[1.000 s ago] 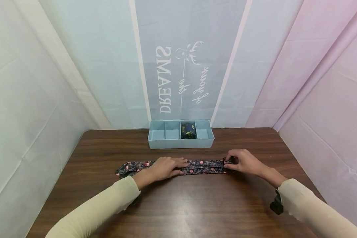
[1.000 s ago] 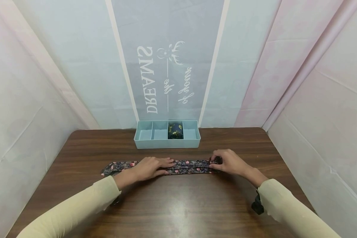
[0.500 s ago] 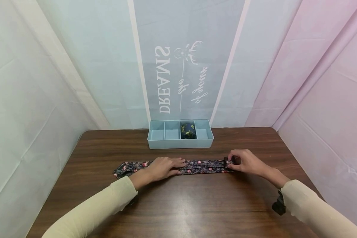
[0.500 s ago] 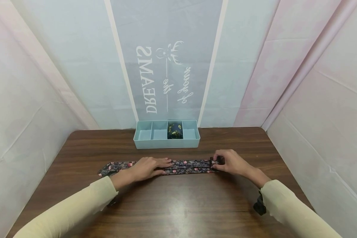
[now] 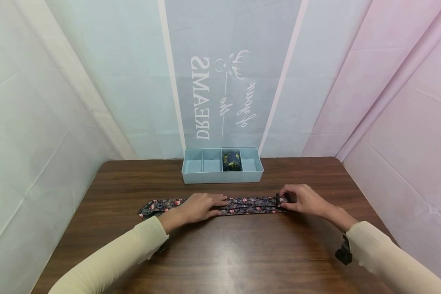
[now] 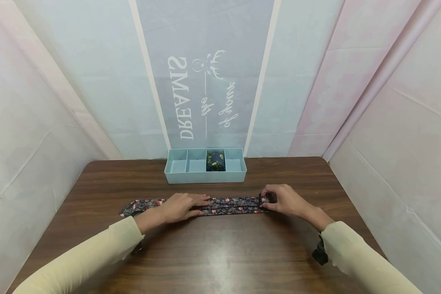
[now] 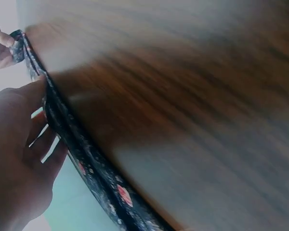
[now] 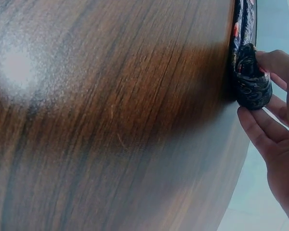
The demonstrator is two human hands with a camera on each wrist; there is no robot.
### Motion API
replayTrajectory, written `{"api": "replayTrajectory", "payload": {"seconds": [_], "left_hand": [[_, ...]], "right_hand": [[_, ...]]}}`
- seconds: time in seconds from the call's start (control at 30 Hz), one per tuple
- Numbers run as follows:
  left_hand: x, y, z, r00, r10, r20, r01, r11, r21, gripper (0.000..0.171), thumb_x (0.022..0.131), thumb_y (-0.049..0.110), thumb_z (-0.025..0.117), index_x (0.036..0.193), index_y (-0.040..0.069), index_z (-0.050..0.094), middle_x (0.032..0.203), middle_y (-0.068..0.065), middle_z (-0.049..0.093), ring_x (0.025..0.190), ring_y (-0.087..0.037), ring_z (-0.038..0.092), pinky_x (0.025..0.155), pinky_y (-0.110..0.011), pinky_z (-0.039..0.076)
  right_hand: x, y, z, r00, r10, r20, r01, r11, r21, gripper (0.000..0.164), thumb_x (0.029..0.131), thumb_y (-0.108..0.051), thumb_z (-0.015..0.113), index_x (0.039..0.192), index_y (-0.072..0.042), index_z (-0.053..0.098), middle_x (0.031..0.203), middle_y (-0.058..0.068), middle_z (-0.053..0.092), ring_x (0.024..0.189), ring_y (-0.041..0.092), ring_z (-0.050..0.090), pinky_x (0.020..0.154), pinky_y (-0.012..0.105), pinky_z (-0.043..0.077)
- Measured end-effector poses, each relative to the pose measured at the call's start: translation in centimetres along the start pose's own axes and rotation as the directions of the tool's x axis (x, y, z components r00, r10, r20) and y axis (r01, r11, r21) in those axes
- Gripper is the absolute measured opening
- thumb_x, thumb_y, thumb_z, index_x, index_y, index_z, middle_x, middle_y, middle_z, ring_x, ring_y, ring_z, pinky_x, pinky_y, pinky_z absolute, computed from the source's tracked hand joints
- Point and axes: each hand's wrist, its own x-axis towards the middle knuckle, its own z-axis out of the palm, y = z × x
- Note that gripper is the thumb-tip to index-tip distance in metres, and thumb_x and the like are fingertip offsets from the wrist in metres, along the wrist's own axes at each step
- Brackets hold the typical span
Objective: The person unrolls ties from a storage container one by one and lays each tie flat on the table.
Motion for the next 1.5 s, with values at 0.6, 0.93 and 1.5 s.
{"api": "replayTrajectory", "payload": {"seconds": [0.6, 0.93, 1.5], "left_hand": [[4.5, 2.6, 0.5, 0.996, 0.081, 0.032, -0.082, 0.996, 0.032, 0.054, 0.108, 0.041, 0.062, 0.158, 0.023, 0.053, 0.165, 0.000, 0.047, 0.147, -0.017, 0.051, 0.112, -0.039, 0.051], [5.3, 2.7, 1.4, 0.989, 0.099, 0.109, -0.102, 0.995, 0.016, 0.049, 0.110, 0.036, 0.059, 0.157, 0.025, 0.053, 0.166, 0.005, 0.043, 0.152, -0.012, 0.042, 0.114, -0.037, 0.049], [3.2, 1.5, 1.1, 0.993, 0.079, 0.085, -0.073, 0.995, -0.068, 0.048, 0.110, 0.037, 0.058, 0.156, 0.023, 0.053, 0.166, 0.003, 0.042, 0.152, -0.014, 0.042, 0.117, -0.041, 0.047]], "right_hand": [[0.2, 0.3, 0.0, 0.990, -0.099, 0.099, 0.105, 0.993, -0.060, 0.019, 0.094, -0.009, 0.075, 0.113, -0.012, 0.080, 0.117, 0.007, 0.073, 0.095, 0.014, 0.068, 0.074, 0.032, 0.056], [0.3, -0.1, 0.8, 0.998, -0.058, 0.017, 0.059, 0.994, -0.088, 0.016, 0.093, -0.032, 0.084, 0.100, -0.018, 0.080, 0.105, -0.005, 0.074, 0.090, 0.009, 0.070, 0.074, 0.033, 0.061], [0.5, -0.4, 0.3, 0.999, -0.015, 0.032, 0.018, 0.993, -0.115, 0.020, 0.082, -0.008, 0.084, 0.098, -0.014, 0.075, 0.100, -0.002, 0.071, 0.079, 0.006, 0.057, 0.067, 0.026, 0.051]]}}
